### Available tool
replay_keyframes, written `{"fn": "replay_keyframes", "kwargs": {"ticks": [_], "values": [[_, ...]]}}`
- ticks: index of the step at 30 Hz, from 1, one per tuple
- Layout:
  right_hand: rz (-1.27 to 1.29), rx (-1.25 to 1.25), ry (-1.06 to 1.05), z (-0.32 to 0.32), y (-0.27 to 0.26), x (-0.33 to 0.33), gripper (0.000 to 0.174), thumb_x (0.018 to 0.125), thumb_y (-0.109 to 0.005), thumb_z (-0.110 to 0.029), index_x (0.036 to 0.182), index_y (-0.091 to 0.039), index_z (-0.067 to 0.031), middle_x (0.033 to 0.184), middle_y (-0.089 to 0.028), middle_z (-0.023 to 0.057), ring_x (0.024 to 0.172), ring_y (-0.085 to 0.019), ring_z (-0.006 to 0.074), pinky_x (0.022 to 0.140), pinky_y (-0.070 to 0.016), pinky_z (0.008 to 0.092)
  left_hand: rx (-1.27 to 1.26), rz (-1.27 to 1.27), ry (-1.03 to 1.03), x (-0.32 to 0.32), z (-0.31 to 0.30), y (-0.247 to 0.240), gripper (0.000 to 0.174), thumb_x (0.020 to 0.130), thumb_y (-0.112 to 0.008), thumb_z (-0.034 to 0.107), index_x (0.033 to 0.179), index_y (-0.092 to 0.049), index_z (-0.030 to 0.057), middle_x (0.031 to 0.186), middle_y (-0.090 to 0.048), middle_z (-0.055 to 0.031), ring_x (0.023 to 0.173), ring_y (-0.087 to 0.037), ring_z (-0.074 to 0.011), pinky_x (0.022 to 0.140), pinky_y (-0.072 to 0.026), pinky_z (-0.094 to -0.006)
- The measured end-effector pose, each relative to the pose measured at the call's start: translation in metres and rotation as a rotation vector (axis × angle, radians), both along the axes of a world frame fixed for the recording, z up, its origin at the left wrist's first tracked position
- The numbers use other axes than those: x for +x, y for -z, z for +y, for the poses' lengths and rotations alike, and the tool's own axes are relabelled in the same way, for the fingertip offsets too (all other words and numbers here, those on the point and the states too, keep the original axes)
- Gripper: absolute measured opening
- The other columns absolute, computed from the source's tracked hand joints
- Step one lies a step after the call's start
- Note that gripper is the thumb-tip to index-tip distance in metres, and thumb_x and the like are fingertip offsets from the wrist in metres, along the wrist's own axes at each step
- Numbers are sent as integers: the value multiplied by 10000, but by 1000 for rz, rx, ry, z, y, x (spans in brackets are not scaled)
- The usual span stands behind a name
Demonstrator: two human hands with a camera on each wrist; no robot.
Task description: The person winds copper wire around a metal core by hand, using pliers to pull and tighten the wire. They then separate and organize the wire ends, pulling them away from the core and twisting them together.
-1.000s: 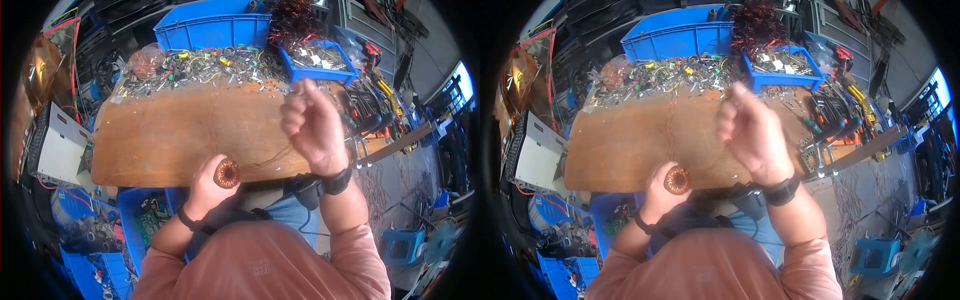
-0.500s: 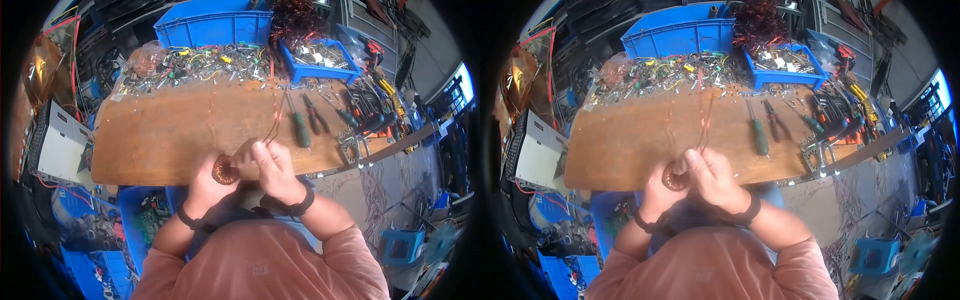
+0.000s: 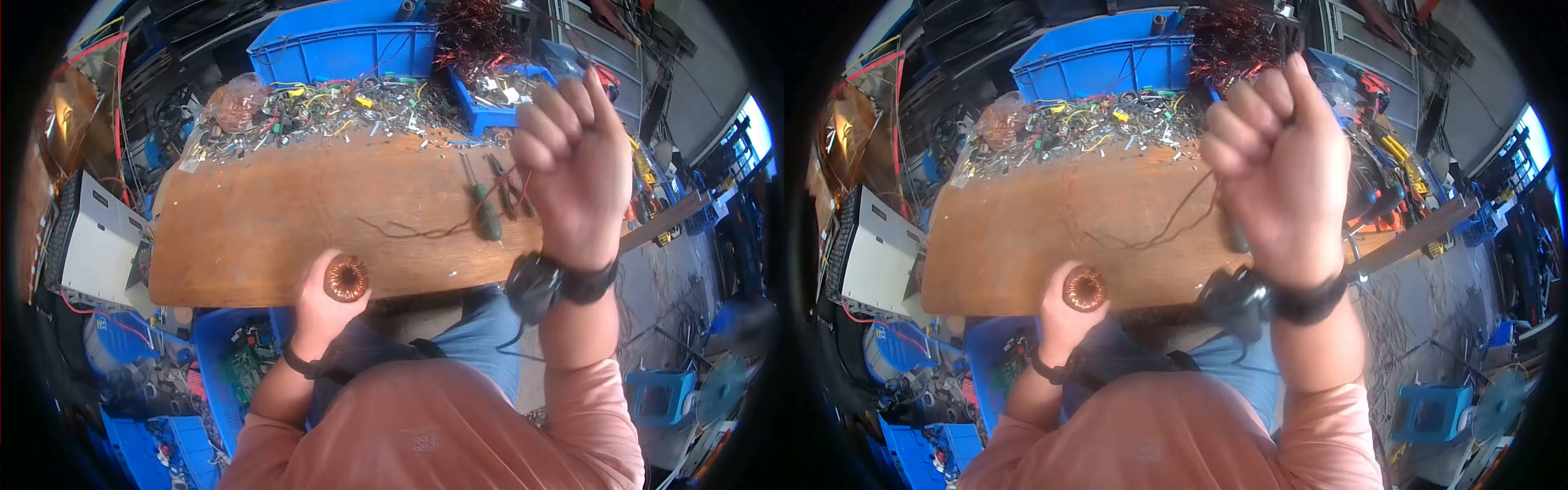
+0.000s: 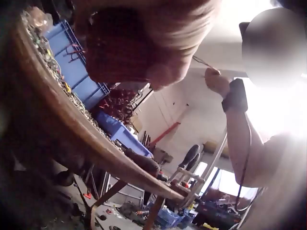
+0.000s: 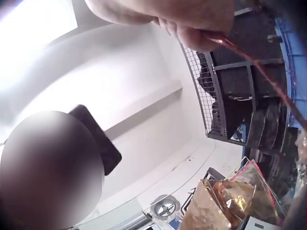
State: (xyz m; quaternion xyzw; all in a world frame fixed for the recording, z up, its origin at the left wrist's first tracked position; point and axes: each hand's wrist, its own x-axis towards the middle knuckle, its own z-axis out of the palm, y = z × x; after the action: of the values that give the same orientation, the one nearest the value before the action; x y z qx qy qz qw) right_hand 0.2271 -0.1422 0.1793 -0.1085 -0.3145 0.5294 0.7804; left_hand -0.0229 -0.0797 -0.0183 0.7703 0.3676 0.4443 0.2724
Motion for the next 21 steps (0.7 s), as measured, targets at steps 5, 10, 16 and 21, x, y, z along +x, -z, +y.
{"fn": "replay_keyframes", "kwargs": {"ticks": [5,10,16,21], "values": [[-181,-262,86,38,11,21,401,990,-482,-317,652,-329,-163,612,-247,-60,520,-233,73,437,-185,232,-196,-152,105,-28,16,-16,599,577,-811,40,1123,-564,21,982,-636,-63,892,-615,-147,834,-502,-299],[-514,-367,177,43,49,-12,441,985,-501,-364,634,-329,-160,566,-230,-69,476,-211,71,443,-185,247,-402,-740,117,-57,40,-20,527,689,-711,152,1169,-550,8,1007,-619,-72,943,-609,-181,898,-481,-332],[-1302,60,550,83,56,-68,331,894,-610,-333,815,-653,-15,716,-624,139,695,-607,286,661,-486,403,-730,-1057,350,-72,47,-21,490,775,-692,250,1178,-555,8,1053,-631,-135,965,-623,-289,916,-483,-476],[-1677,253,367,103,83,-121,248,854,-612,-281,866,-655,-37,829,-648,187,818,-621,388,721,-488,477,-886,-1158,402,-50,38,-1,504,791,-673,294,1205,-543,37,1137,-617,-109,1046,-593,-282,940,-455,-493]]}}
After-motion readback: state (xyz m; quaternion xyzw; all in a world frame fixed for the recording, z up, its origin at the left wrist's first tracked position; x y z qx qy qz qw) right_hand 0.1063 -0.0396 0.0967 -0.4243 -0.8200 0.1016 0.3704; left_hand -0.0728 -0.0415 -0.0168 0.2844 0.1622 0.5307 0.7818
